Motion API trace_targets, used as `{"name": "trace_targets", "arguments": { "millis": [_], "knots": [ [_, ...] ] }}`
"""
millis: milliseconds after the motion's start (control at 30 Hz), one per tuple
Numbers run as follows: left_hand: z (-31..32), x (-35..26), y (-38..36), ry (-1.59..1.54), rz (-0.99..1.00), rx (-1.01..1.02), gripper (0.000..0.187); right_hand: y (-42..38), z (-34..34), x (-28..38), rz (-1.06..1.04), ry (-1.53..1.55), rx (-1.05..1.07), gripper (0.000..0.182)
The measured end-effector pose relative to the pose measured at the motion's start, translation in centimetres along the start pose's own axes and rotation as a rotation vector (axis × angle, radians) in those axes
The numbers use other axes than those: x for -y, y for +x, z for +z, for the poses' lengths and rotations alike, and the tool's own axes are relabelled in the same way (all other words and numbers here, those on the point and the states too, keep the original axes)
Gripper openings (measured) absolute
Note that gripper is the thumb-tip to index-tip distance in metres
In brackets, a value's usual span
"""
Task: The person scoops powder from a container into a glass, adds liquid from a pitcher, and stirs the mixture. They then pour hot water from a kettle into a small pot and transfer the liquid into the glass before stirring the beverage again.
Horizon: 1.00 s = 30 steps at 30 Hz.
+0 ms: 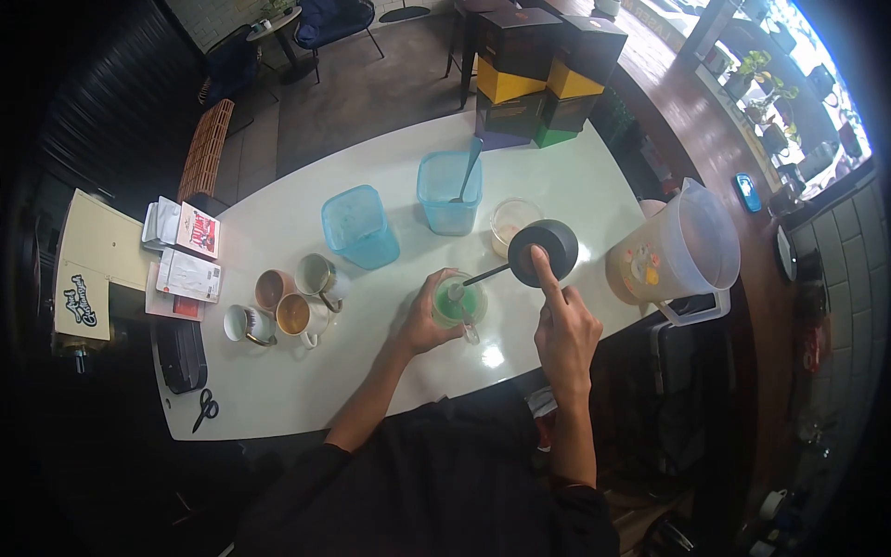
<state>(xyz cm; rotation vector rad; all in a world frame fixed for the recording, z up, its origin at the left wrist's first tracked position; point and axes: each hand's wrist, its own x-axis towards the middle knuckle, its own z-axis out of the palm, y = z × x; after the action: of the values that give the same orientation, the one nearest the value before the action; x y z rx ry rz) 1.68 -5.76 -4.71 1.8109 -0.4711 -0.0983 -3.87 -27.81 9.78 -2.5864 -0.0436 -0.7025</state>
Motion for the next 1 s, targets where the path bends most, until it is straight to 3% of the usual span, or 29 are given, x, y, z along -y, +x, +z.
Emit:
{"name": "trace_targets", "arguments": {
  "millis": [1000],
  "knots": [
    [0.04,0.27,0.03,-0.015,0.017,0.01,0.093,-0.17,0.21,0.43,-0.035,-0.02,0.008,0.084]
  ]
}}
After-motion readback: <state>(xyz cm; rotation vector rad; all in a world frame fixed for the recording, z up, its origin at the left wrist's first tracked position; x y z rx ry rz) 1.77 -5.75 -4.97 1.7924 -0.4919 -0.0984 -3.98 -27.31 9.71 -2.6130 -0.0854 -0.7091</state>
